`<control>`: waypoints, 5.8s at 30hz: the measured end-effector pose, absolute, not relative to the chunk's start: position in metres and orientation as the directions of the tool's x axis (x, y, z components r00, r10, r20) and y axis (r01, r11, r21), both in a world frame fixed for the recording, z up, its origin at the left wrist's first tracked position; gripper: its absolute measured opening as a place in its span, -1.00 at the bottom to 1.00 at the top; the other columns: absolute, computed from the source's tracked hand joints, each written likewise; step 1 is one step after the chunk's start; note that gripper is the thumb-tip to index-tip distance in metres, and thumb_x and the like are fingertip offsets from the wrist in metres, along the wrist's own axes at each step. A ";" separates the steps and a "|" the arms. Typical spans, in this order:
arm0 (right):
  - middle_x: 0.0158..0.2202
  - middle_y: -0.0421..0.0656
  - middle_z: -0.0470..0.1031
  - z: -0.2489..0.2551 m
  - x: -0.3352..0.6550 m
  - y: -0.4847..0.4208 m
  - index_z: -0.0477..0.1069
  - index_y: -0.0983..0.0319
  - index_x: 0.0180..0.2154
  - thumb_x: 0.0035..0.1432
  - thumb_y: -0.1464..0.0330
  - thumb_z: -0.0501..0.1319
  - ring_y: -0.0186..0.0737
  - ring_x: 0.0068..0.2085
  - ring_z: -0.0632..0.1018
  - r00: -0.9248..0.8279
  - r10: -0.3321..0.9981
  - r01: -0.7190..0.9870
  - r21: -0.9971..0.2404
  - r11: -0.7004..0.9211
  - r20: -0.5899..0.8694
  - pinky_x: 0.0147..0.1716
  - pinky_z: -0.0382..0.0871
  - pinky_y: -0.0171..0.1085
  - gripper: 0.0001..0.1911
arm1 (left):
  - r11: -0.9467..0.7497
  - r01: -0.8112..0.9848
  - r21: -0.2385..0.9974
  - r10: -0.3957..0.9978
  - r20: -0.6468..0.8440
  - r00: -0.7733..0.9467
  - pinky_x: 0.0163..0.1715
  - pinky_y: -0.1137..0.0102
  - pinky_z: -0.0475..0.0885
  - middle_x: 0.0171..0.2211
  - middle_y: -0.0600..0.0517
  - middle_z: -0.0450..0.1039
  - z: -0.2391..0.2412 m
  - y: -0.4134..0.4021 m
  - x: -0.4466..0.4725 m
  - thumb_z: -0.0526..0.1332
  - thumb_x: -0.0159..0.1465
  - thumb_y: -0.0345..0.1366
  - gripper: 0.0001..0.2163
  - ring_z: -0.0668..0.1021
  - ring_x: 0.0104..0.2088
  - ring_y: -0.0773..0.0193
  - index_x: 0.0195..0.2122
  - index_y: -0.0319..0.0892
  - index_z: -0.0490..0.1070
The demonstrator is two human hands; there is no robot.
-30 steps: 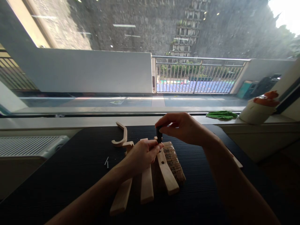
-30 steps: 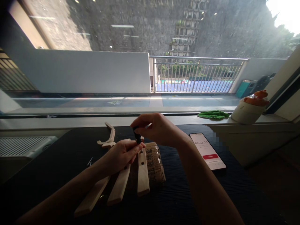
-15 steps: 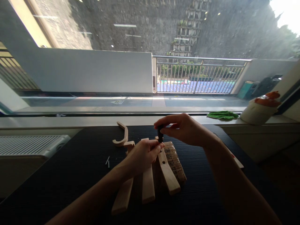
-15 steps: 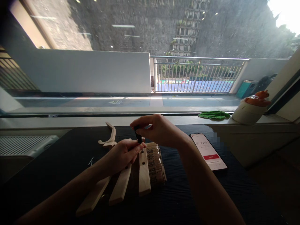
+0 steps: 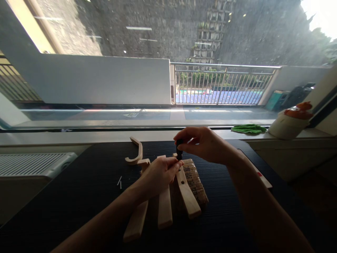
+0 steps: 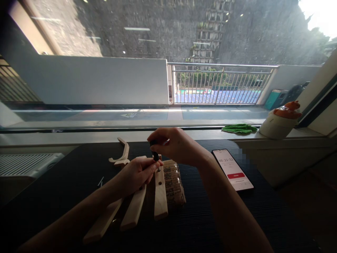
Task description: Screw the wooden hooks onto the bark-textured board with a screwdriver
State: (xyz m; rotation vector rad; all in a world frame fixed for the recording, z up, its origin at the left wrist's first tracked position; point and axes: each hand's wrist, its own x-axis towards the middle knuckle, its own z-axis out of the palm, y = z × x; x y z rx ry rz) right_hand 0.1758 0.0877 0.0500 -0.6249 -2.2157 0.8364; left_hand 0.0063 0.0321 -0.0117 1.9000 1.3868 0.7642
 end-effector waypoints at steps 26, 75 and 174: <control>-0.25 -0.16 0.52 0.051 0.178 0.091 0.46 0.23 -0.21 0.01 0.44 0.18 -0.27 -0.21 0.52 -0.655 0.621 0.099 -0.765 0.636 0.431 -0.20 0.45 -0.24 -0.76 | -0.226 0.591 0.775 0.964 0.091 0.249 -0.63 0.50 0.16 -0.66 0.10 0.29 -0.010 0.031 0.007 -0.03 0.23 -0.08 -0.64 0.32 -0.63 0.40 -0.36 -0.24 0.43; -0.08 -0.08 0.44 0.044 0.181 0.103 0.33 0.23 0.00 0.14 0.40 0.10 -0.24 -0.12 0.47 -0.811 0.485 -0.071 -0.878 0.474 0.327 -0.14 0.39 -0.16 -0.65 | -0.189 0.623 0.759 0.968 0.039 0.246 -0.65 0.50 0.15 -0.65 0.10 0.31 -0.015 0.032 0.003 -0.06 0.24 -0.04 -0.60 0.32 -0.65 0.41 -0.27 -0.20 0.45; -0.20 -0.16 0.52 0.050 0.183 0.098 0.46 0.21 -0.14 0.07 0.42 0.15 -0.24 -0.16 0.50 -0.730 0.575 0.049 -0.810 0.584 0.370 -0.14 0.39 -0.20 -0.72 | -0.238 0.649 0.722 0.960 0.075 0.269 -0.62 0.50 0.14 -0.61 0.09 0.31 -0.020 0.035 0.002 -0.04 0.24 -0.10 -0.65 0.32 -0.60 0.40 -0.28 -0.17 0.46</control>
